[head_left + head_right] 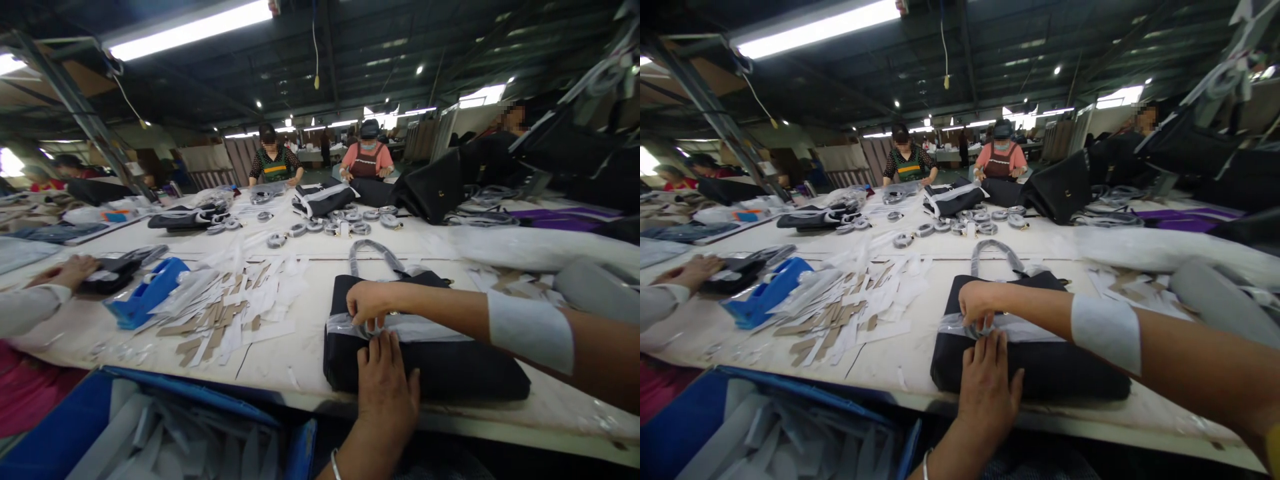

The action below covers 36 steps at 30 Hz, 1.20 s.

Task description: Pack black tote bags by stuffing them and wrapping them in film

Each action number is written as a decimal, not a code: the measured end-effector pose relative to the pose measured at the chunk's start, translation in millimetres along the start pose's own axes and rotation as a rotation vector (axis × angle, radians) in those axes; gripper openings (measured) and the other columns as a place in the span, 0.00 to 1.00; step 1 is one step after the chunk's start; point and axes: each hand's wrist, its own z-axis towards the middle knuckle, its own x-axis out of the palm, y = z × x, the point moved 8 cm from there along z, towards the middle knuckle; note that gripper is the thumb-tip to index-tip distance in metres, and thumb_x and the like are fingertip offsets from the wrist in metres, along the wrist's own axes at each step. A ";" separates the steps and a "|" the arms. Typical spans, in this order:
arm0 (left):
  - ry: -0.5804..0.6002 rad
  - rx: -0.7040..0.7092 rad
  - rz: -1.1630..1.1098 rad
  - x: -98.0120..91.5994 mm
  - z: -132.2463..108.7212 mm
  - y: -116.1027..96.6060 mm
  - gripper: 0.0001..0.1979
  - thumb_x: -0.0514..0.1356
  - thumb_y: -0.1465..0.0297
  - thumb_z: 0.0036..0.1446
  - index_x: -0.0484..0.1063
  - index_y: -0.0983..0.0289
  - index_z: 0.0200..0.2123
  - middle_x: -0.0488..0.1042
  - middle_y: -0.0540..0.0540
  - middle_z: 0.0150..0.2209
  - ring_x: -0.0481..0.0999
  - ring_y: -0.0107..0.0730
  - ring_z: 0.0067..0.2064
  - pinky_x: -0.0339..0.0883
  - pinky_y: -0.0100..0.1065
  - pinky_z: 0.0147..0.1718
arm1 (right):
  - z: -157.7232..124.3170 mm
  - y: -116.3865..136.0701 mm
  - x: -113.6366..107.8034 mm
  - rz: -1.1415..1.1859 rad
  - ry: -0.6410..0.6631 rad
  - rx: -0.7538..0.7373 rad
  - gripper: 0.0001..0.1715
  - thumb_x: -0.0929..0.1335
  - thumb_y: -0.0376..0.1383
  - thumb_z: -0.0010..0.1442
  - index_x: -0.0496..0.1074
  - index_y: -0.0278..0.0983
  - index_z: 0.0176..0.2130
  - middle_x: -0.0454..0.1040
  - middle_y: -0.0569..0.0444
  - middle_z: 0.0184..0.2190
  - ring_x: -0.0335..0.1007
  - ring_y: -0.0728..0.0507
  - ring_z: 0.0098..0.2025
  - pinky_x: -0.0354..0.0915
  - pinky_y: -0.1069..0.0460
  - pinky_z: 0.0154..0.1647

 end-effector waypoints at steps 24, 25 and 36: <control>0.049 0.001 0.022 -5.0 1.1 -2.9 0.31 0.52 0.59 0.66 0.55 0.69 0.66 0.60 0.62 0.66 0.64 0.49 0.58 0.64 0.49 0.52 | -19.1 -56.2 -6.8 0.261 -0.131 -0.201 0.25 0.71 0.37 0.47 0.70 0.34 0.46 0.80 0.51 0.38 0.76 0.45 0.34 0.71 0.53 0.35; 0.049 0.002 0.029 -5.1 1.1 -2.8 0.31 0.52 0.59 0.66 0.55 0.69 0.67 0.60 0.62 0.66 0.65 0.49 0.57 0.64 0.49 0.52 | -17.5 -57.5 -6.3 0.229 -0.149 -0.192 0.24 0.71 0.36 0.47 0.70 0.34 0.45 0.80 0.51 0.37 0.76 0.44 0.33 0.71 0.53 0.34; 0.035 0.029 0.061 -2.2 0.0 -2.6 0.30 0.51 0.59 0.66 0.57 0.69 0.66 0.63 0.61 0.64 0.66 0.48 0.57 0.65 0.49 0.50 | -17.8 -52.2 -15.2 -0.119 -0.290 -0.106 0.26 0.75 0.38 0.43 0.74 0.37 0.43 0.80 0.53 0.33 0.76 0.37 0.38 0.66 0.50 0.36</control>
